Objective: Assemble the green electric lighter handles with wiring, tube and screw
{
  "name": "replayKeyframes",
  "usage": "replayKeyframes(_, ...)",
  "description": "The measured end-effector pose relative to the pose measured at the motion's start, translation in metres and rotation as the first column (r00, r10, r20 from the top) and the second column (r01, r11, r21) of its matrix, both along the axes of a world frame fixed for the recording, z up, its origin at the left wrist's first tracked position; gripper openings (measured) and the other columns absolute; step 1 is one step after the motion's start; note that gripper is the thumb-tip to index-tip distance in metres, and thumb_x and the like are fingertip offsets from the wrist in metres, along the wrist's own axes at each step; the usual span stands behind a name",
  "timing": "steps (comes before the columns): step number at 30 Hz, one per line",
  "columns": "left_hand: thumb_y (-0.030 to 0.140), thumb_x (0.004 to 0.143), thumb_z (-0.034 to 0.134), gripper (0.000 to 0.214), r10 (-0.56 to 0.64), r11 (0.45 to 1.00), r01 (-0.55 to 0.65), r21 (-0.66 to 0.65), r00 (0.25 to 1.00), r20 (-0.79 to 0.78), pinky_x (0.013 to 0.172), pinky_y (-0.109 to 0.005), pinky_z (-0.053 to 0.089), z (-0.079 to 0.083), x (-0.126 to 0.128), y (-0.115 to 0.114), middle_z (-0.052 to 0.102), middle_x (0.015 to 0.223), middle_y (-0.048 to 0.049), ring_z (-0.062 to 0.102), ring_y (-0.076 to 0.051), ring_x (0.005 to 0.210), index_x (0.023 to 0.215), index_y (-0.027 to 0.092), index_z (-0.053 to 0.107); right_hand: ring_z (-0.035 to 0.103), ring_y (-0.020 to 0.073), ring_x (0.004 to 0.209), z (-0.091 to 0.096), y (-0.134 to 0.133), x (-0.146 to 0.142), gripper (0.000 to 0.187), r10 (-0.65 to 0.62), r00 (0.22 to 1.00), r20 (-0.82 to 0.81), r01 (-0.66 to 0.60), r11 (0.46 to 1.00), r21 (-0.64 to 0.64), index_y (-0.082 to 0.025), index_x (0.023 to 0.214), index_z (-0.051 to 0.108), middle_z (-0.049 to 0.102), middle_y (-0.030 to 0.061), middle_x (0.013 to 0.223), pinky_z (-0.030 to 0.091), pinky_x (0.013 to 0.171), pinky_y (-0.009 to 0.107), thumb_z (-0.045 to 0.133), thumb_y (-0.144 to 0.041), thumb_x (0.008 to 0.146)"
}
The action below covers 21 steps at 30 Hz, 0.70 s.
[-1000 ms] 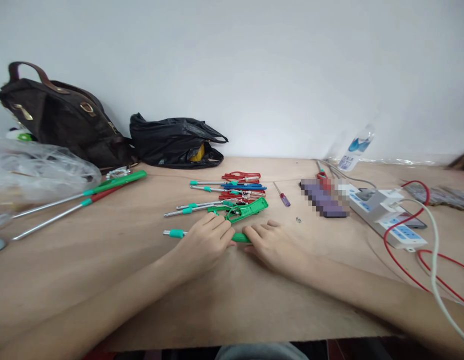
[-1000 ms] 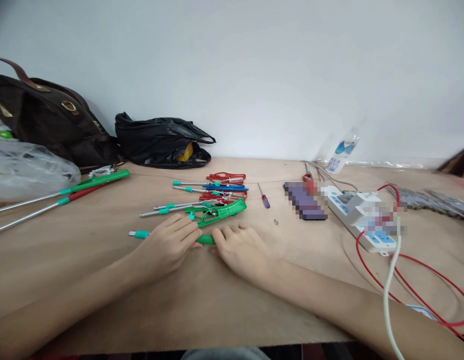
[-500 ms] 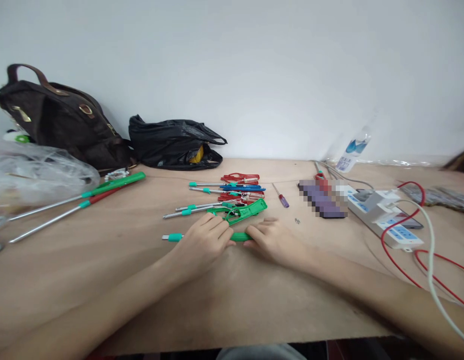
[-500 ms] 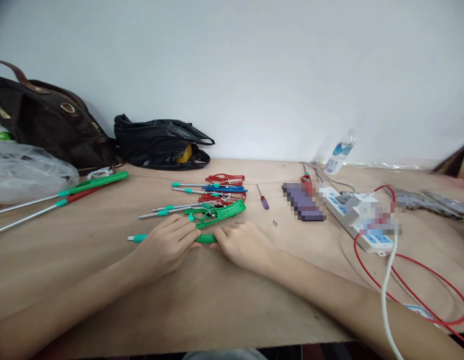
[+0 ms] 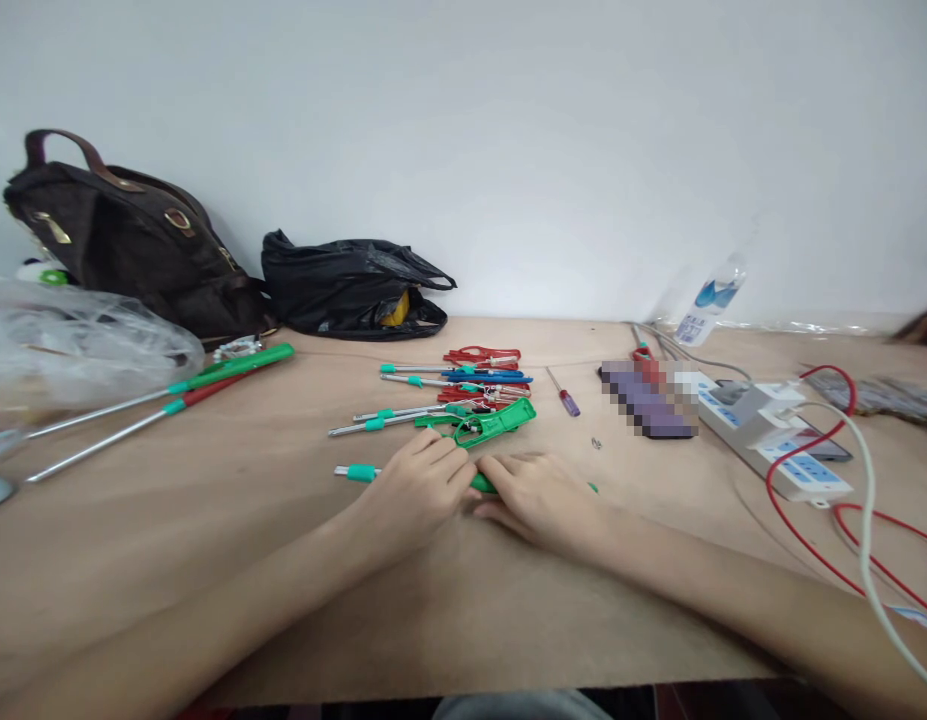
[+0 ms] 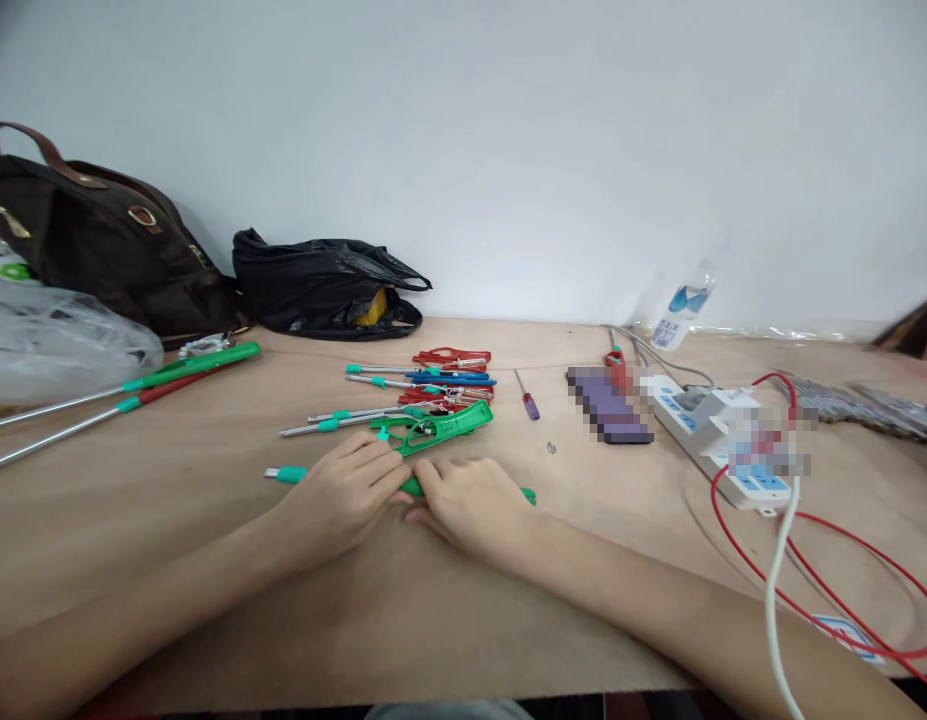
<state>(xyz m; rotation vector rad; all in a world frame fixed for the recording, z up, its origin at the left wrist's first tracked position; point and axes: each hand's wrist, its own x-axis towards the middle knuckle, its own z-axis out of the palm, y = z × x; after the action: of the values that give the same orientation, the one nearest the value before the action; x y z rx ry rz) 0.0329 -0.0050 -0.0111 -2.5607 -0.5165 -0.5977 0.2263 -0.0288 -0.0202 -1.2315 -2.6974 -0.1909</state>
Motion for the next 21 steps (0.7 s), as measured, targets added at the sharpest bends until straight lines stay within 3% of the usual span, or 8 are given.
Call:
replayKeyframes(3, 0.023, 0.102, 0.033, 0.041, -0.033, 0.999, 0.032, 0.037, 0.999, 0.018, 0.066, -0.033, 0.035, 0.000, 0.004, -0.003, 0.054, 0.066, -0.0031, 0.045, -0.018, 0.064, 0.070, 0.014, 0.057, 0.063, 0.0188, 0.058, -0.001, -0.005, -0.004, 0.011, -0.055, 0.995, 0.079, 0.057, 0.998, -0.021, -0.016, 0.088, 0.051, 0.069, 0.0051, 0.073, 0.029, 0.052, 0.029, 0.050, -0.024, 0.096)
replayKeyframes(7, 0.031, 0.102, 0.036, 0.039, -0.012, 1.000, 0.012, 0.023, 1.000, 0.002, 0.075, -0.035, 0.038, 0.012, 0.000, -0.007, 0.061, 0.071, -0.0027, 0.052, -0.018, 0.072, 0.077, 0.015, 0.060, 0.063, 0.0182, 0.059, 0.001, -0.004, -0.002, 0.009, -0.013, 0.993, 0.118, 0.011, 1.000, 0.018, -0.017, 0.085, 0.050, 0.069, 0.0040, 0.073, 0.032, 0.058, 0.030, 0.051, -0.017, 0.094)
replayKeyframes(14, 0.039, 0.101, 0.038, 0.034, 0.059, 0.995, -0.058, -0.080, 0.998, 0.014, 0.093, -0.040, 0.037, 0.048, -0.026, -0.004, 0.067, 0.108, -0.0085, 0.057, -0.025, 0.106, 0.110, 0.017, 0.062, 0.061, 0.0168, 0.056, 0.008, 0.008, 0.012, 0.013, -0.083, 0.985, 0.153, 0.062, 0.989, 0.134, -0.015, 0.087, 0.052, 0.070, 0.0044, 0.071, 0.032, 0.062, 0.030, 0.050, -0.003, 0.087)
replayKeyframes(18, 0.043, 0.098, 0.042, 0.035, 0.151, 0.978, -0.161, -0.132, 0.985, -0.085, 0.089, -0.039, 0.040, 0.046, -0.046, 0.019, 0.067, 0.113, -0.0099, 0.059, -0.026, 0.105, 0.113, 0.017, 0.062, 0.061, 0.0180, 0.057, 0.008, 0.014, 0.020, 0.007, -0.128, 0.981, 0.145, 0.103, 0.980, 0.168, -0.016, 0.086, 0.053, 0.069, 0.0045, 0.065, 0.032, 0.062, 0.030, 0.052, -0.011, 0.091)
replayKeyframes(21, 0.037, 0.100, 0.039, 0.032, 0.190, 0.958, -0.229, -0.172, 0.958, -0.217, 0.084, -0.036, 0.042, 0.035, -0.056, 0.035, 0.071, 0.099, -0.0062, 0.063, -0.023, 0.093, 0.100, 0.020, 0.066, 0.061, 0.0178, 0.056, 0.008, 0.015, 0.022, 0.007, -0.127, 0.981, 0.144, 0.101, 0.979, 0.176, -0.015, 0.087, 0.053, 0.069, 0.0047, 0.064, 0.032, 0.062, 0.030, 0.052, -0.016, 0.094)
